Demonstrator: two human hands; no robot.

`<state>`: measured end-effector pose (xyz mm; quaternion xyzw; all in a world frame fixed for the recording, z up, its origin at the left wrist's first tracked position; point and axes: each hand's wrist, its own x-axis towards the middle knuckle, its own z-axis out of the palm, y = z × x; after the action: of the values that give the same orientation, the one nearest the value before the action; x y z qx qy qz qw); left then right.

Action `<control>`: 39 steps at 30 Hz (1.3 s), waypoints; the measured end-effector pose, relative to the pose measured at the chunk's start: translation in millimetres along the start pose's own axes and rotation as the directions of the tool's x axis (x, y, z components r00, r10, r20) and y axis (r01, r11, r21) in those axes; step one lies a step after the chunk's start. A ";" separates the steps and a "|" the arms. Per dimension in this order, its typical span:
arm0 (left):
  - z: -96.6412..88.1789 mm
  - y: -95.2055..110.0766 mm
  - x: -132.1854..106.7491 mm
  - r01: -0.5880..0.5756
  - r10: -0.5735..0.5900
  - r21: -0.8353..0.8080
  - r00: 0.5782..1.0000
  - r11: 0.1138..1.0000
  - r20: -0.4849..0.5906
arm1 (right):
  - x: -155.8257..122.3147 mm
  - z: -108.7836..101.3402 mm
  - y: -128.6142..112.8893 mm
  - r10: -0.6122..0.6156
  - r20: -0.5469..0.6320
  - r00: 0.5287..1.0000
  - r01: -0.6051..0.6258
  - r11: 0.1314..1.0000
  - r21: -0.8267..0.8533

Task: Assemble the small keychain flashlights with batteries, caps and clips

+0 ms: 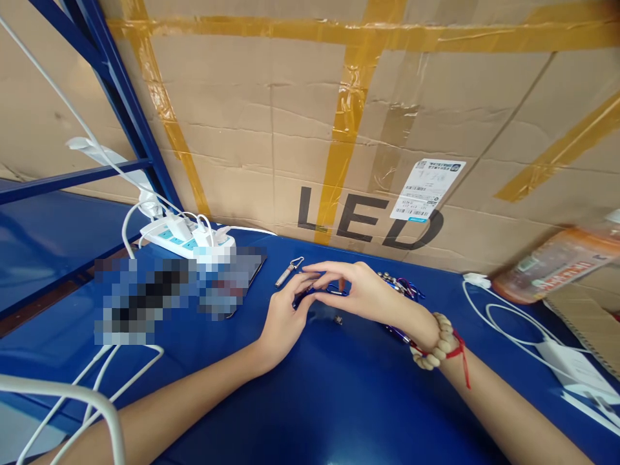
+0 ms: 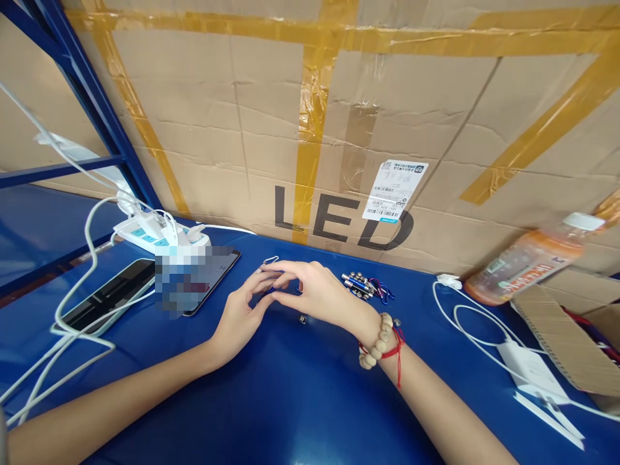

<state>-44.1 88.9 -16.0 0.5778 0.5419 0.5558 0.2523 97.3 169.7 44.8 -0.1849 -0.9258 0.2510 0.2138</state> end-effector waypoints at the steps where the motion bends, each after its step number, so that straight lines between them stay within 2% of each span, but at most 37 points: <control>1: 1.1 -0.5 -0.5 0.020 -0.020 -0.022 1.000 1.000 0.011 | 0.7 -2.4 0.8 0.011 -0.033 0.999 -0.010 1.000 0.024; 4: 4.8 -1.2 -4.3 0.060 -0.057 -0.024 0.993 0.998 0.102 | 2.8 -7.1 9.4 0.098 -0.181 0.978 -0.085 0.993 0.080; 6: 7.1 -1.3 -8.4 0.014 -0.020 0.033 0.980 0.999 0.198 | 3.9 -3.6 20.3 0.126 -0.221 0.967 -0.124 0.992 0.024; 9: 10.3 -2.1 -14.4 -0.111 0.079 0.095 0.953 0.989 0.292 | 5.3 13.6 37.5 0.014 -0.143 0.990 -0.043 0.979 -0.201; 11: 11.7 -2.9 -16.7 -0.159 0.121 0.104 0.945 0.982 0.305 | 6.5 28.0 44.6 0.028 -0.030 0.999 -0.036 0.953 -0.302; 14: 12.1 -3.2 -17.4 -0.173 0.138 0.094 0.943 0.980 0.304 | 8.8 43.3 46.8 0.052 0.068 0.996 -0.023 0.927 -0.374; 19: 9.9 -1.3 -16.9 -0.148 0.111 0.104 0.947 0.983 0.300 | 9.5 49.4 46.7 -0.014 0.109 0.994 0.054 0.926 -0.372; 26: 9.1 0.1 -19.2 -0.117 0.066 0.159 0.954 0.980 0.293 | 9.4 48.3 56.5 -0.047 -0.073 0.996 0.024 0.956 -0.291; 32: 8.4 1.9 -16.2 0.050 -0.079 0.150 0.979 0.987 0.190 | 7.0 20.7 51.8 -0.054 -0.313 0.948 -0.009 0.980 -0.197; 39: 9.6 2.7 -13.2 0.117 -0.143 0.153 0.975 0.981 0.168 | 2.1 -3.6 41.8 0.004 -0.390 0.921 -0.116 0.958 -0.264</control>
<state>-31.7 79.1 -21.0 0.6050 0.5920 0.4440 0.2940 107.2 205.8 25.6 -0.2876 -0.8857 0.0818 0.3551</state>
